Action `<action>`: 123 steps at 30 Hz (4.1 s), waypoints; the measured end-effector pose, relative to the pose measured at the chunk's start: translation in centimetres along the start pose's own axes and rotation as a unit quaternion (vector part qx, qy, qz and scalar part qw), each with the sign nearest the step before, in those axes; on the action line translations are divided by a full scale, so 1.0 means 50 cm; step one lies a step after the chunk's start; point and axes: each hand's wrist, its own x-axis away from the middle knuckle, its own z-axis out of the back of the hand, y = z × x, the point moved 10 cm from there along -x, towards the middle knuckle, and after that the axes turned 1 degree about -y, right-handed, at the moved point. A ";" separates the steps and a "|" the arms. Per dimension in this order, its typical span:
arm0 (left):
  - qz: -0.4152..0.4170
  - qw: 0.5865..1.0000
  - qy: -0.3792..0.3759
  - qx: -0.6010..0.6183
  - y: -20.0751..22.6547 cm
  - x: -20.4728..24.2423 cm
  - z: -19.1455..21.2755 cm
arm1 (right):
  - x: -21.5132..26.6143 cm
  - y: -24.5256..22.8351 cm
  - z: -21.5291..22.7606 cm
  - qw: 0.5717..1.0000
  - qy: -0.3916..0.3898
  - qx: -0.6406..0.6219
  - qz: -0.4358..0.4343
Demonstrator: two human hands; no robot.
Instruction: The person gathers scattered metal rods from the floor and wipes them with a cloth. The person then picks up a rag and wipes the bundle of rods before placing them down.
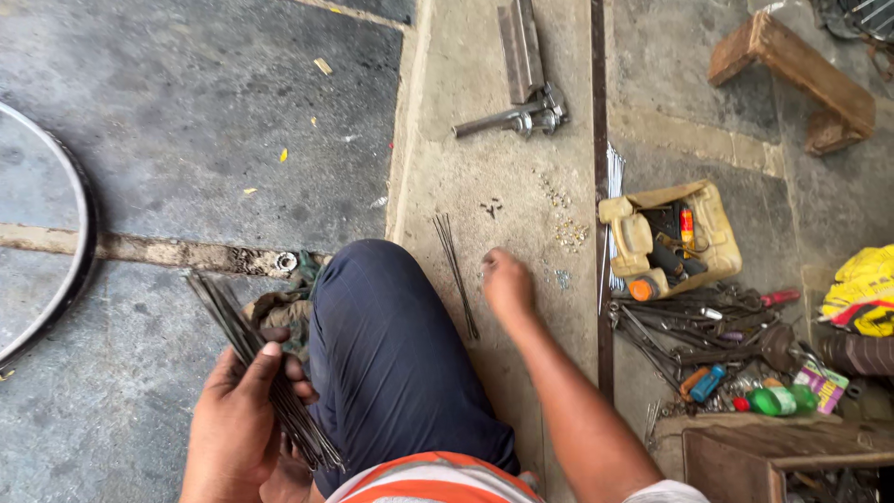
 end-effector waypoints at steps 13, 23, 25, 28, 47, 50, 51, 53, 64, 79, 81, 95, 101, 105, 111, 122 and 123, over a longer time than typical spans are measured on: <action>0.026 1.000 0.002 -0.016 -0.006 0.002 0.009 | 0.023 0.026 -0.029 0.996 0.048 0.067 0.016; 0.099 0.990 -0.089 0.050 -0.041 0.032 -0.050 | -0.007 0.143 0.098 0.992 0.117 0.034 -0.033; 0.083 0.989 -0.101 0.072 -0.038 0.042 -0.066 | 0.014 0.018 0.132 0.994 0.093 -0.055 -0.011; 0.073 0.986 -0.105 0.103 -0.041 0.062 -0.090 | 0.070 -0.221 0.156 0.978 0.015 -0.188 0.093; 0.000 0.986 -0.140 0.093 0.007 0.125 -0.062 | 0.243 -0.600 0.059 0.820 -0.401 -0.403 0.066; -0.011 0.985 -0.147 0.090 0.009 0.119 -0.057 | 0.240 -0.611 0.054 0.810 -0.418 -0.403 0.086; -0.013 0.985 -0.148 0.091 0.008 0.116 -0.056 | 0.239 -0.606 0.049 0.810 -0.424 -0.399 0.071; -0.015 0.985 -0.147 0.094 0.006 0.113 -0.054 | 0.236 -0.599 0.037 0.809 -0.437 -0.391 0.041; 0.001 0.989 -0.134 0.062 -0.029 0.079 -0.044 | 0.226 -0.579 0.005 0.804 -0.460 -0.372 0.055; 0.042 0.987 -0.151 0.035 -0.040 0.082 -0.060 | 0.231 -0.534 0.004 0.818 -0.412 -0.398 0.047; 0.045 0.987 -0.151 0.036 -0.040 0.083 -0.061 | 0.230 -0.531 0.001 0.816 -0.413 -0.403 0.042; 0.012 0.992 -0.091 0.090 -0.058 0.049 -0.017 | 0.201 -0.511 0.055 0.774 -0.396 -0.492 0.043; 0.049 0.997 -0.030 0.045 -0.047 0.055 0.001 | 0.180 -0.489 0.101 0.782 -0.361 -0.507 0.045; 0.049 0.996 -0.039 0.057 -0.052 0.055 -0.002 | 0.148 -0.452 0.132 0.813 -0.335 -0.476 0.028; 0.023 0.998 -0.030 0.053 -0.049 0.051 0.016 | -0.033 -0.241 0.197 0.937 -0.255 -0.239 -0.013; 0.061 0.998 0.030 0.014 -0.045 0.058 0.025 | -0.005 0.181 -0.007 0.930 -0.318 0.100 -0.153; 0.068 0.997 0.030 0.011 -0.047 0.055 0.023 | -0.014 0.189 0.006 0.939 -0.289 0.141 -0.125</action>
